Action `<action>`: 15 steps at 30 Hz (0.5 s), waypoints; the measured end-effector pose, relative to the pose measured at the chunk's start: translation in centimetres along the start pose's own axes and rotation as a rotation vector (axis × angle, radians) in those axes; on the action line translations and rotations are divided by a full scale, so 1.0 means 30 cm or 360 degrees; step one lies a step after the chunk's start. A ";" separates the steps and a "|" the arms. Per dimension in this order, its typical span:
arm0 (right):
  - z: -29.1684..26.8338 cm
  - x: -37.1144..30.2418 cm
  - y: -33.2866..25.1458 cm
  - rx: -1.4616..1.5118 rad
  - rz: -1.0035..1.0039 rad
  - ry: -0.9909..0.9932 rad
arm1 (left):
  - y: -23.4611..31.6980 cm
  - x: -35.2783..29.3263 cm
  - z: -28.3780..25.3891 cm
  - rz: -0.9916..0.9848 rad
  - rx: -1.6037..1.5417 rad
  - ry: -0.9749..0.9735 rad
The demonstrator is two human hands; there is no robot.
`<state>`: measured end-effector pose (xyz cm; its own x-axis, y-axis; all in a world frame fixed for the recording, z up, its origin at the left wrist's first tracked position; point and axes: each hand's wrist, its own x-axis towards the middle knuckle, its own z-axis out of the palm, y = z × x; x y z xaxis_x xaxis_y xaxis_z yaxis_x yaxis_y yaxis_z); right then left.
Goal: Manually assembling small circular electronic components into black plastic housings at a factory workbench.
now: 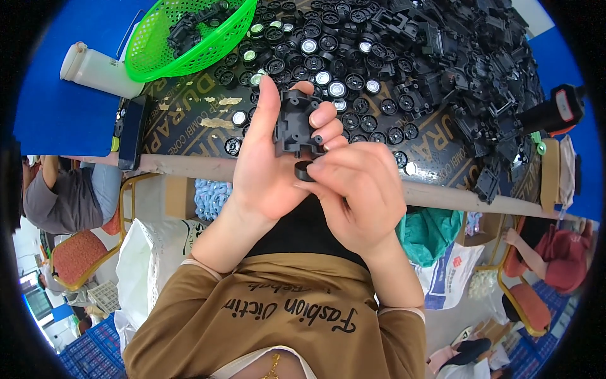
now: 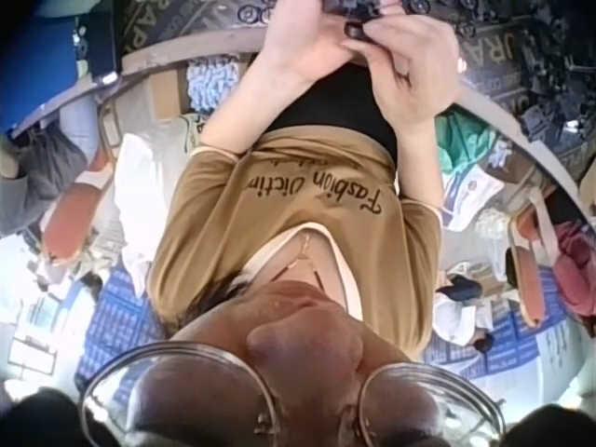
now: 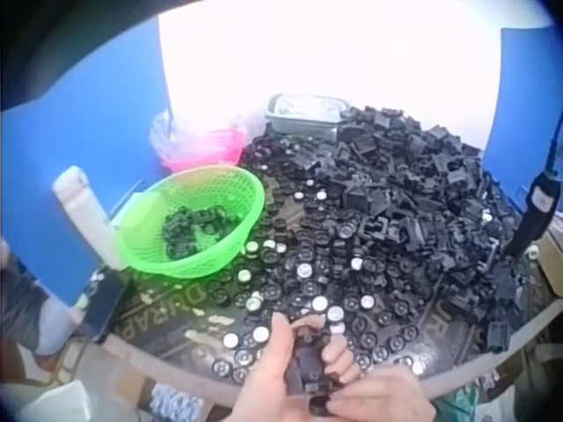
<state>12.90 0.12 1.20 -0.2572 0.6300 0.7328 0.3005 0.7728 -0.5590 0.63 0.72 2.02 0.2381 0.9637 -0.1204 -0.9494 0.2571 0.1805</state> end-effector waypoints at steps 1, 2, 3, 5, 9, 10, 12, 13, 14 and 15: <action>-0.003 0.001 -0.003 0.0002 0.0000 -0.0002 | -0.006 -0.006 0.004 0.0027 0.0015 0.0010; -0.009 0.003 -0.007 -0.0093 -0.0070 0.0007 | -0.012 -0.011 0.007 0.0054 0.0030 0.0021; -0.013 0.003 -0.010 -0.0192 -0.0139 0.0015 | -0.022 -0.016 0.010 0.0081 0.0045 0.0011; -0.003 -0.002 -0.005 -0.0190 -0.0149 0.0042 | -0.033 -0.020 0.014 0.0115 0.0069 -0.0007; 0.001 0.012 -0.009 -0.0065 -0.0067 0.0047 | -0.038 -0.035 0.022 0.0328 0.0339 -0.0006; -0.002 0.016 -0.011 -0.0105 -0.0016 -0.0040 | -0.036 -0.036 0.018 0.0329 0.0353 -0.0022; -0.004 0.020 -0.009 -0.0190 -0.0083 -0.0046 | -0.029 -0.040 0.012 0.0330 0.0379 -0.0032; -0.010 0.022 -0.009 -0.0184 -0.0094 -0.0091 | -0.028 -0.042 0.012 0.0331 0.0405 -0.0043; -0.013 0.024 -0.009 -0.0179 -0.0106 -0.0136 | -0.029 -0.042 0.014 0.0331 0.0406 -0.0043; -0.010 0.025 -0.009 -0.0178 -0.0106 -0.0136 | -0.033 -0.043 0.016 0.0375 0.0410 -0.0026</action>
<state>12.90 0.36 2.01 -0.3556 0.5854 0.7286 0.3794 0.8029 -0.4599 1.36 -0.75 2.47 0.0238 0.9992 -0.0308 -0.8962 0.0350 0.4422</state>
